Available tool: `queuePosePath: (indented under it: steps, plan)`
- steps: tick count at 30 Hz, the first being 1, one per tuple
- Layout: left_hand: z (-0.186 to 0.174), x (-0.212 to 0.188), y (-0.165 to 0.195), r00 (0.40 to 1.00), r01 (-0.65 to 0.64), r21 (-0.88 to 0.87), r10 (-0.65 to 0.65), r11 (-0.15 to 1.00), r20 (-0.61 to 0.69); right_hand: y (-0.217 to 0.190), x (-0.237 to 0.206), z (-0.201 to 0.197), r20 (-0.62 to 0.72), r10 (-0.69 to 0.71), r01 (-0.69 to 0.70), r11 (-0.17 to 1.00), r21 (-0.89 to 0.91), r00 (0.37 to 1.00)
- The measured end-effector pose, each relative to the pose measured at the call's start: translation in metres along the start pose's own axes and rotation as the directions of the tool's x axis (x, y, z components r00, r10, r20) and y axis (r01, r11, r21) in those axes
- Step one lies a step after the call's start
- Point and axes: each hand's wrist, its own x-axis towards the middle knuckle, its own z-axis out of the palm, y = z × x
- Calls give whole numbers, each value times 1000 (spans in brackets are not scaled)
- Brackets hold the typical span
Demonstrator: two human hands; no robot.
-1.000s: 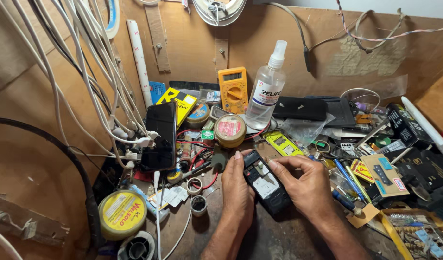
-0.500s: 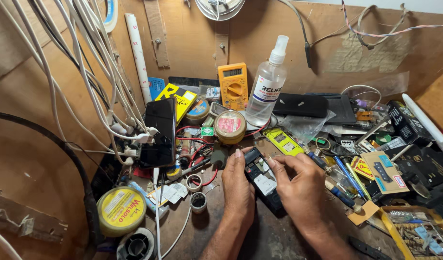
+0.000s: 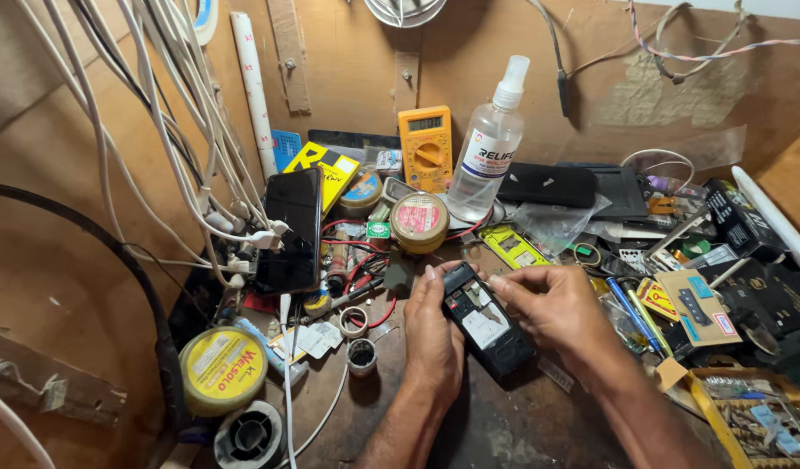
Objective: The person uses a small flat tool to pry open the back cover of a black electronic device. They remove the cover, then detach the battery and lift out the internal circuit board, placing the components on the workbench.
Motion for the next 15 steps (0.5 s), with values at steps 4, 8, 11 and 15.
queuePosePath:
  steps: [4, 8, 11, 15]
  plan:
    - [0, -1, 1, 1000, 11, -26, -10, 1000, 19, -2, 14, -13, 138, 212, -225, 971, 82, 967]
    - [0, 0, 2, 1000, -2, -23, 3, 1000, 31, 0, 28, -21, 311, 284, -352, 917, 187, 907]
    - [-1, 1, 1, 1000, -1, -25, 1, 1000, 30, 2, 34, -25, 348, 318, -399, 897, 192, 882]
    - [-1, 1, 1, 999, 24, -35, -23, 999, 27, 3, 39, -28, 381, 340, -436, 877, 202, 860]
